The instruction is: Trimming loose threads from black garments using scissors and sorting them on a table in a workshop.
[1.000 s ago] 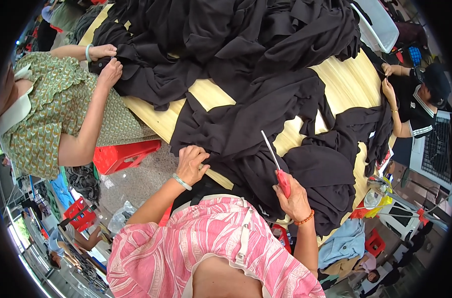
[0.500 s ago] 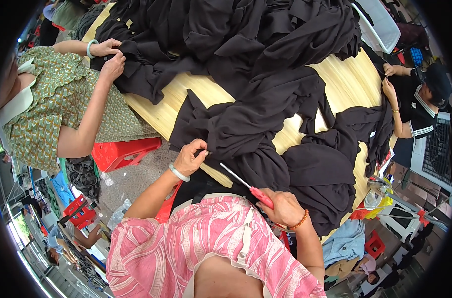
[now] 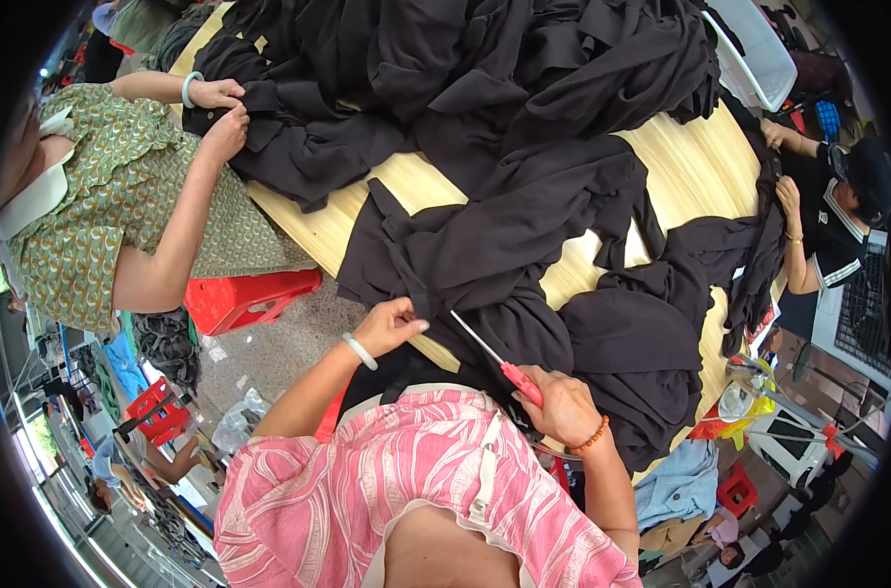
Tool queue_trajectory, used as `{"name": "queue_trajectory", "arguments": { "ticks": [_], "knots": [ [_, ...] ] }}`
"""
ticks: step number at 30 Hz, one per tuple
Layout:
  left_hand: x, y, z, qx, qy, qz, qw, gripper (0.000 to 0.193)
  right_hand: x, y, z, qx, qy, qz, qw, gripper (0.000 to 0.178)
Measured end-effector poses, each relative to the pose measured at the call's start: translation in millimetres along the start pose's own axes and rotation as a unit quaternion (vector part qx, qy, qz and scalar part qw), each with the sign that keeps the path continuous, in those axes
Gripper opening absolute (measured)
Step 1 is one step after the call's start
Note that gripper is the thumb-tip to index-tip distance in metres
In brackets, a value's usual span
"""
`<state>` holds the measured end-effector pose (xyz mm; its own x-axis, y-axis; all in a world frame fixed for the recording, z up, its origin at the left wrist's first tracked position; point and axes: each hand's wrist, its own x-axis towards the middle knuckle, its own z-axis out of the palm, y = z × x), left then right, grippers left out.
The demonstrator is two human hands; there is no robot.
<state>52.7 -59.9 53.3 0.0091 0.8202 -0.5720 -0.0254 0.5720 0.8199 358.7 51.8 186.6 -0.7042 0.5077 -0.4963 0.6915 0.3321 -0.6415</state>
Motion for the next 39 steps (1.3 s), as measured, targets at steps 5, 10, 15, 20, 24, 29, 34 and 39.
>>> {"name": "queue_trajectory", "arguments": {
  "ticks": [5,10,15,20,24,29,34,39],
  "knots": [
    [27.5,9.9,2.2,0.08,0.303,-0.064,0.948,0.054,3.5,0.8,4.8,-0.005,0.014,0.007,1.0,0.034],
    [71.2,-5.1,-15.4,0.272,0.277,-0.096,0.916,0.056,15.1,-6.5,3.2,-0.014,0.024,-0.02,0.999,0.035],
    [38.7,23.7,-24.8,-0.307,0.139,-0.064,0.939,0.013,10.9,-10.1,-3.8,-0.009,0.054,0.002,0.999,0.035],
    [16.2,44.8,-22.1,-0.469,0.045,0.096,0.877,0.011,12.6,-21.7,-15.1,0.01,0.023,-0.017,1.0,0.034],
    [16.3,58.4,-28.3,-0.45,0.066,0.067,0.888,0.011,19.0,-31.4,-21.0,0.013,0.042,-0.025,0.999,0.033],
    [25.0,53.4,-17.0,-0.44,0.049,0.045,0.896,0.012,31.0,-39.7,-20.8,-0.008,0.032,-0.019,0.999,0.032],
    [33.8,50.8,-23.5,-0.444,0.063,0.041,0.893,0.007,18.1,-31.7,-16.4,0.017,0.025,0.028,0.999,0.033],
    [44.5,45.2,-35.3,-0.397,-0.023,0.066,0.915,0.019,22.1,-25.2,1.2,0.072,0.03,0.006,0.997,0.035]
  ]
}}
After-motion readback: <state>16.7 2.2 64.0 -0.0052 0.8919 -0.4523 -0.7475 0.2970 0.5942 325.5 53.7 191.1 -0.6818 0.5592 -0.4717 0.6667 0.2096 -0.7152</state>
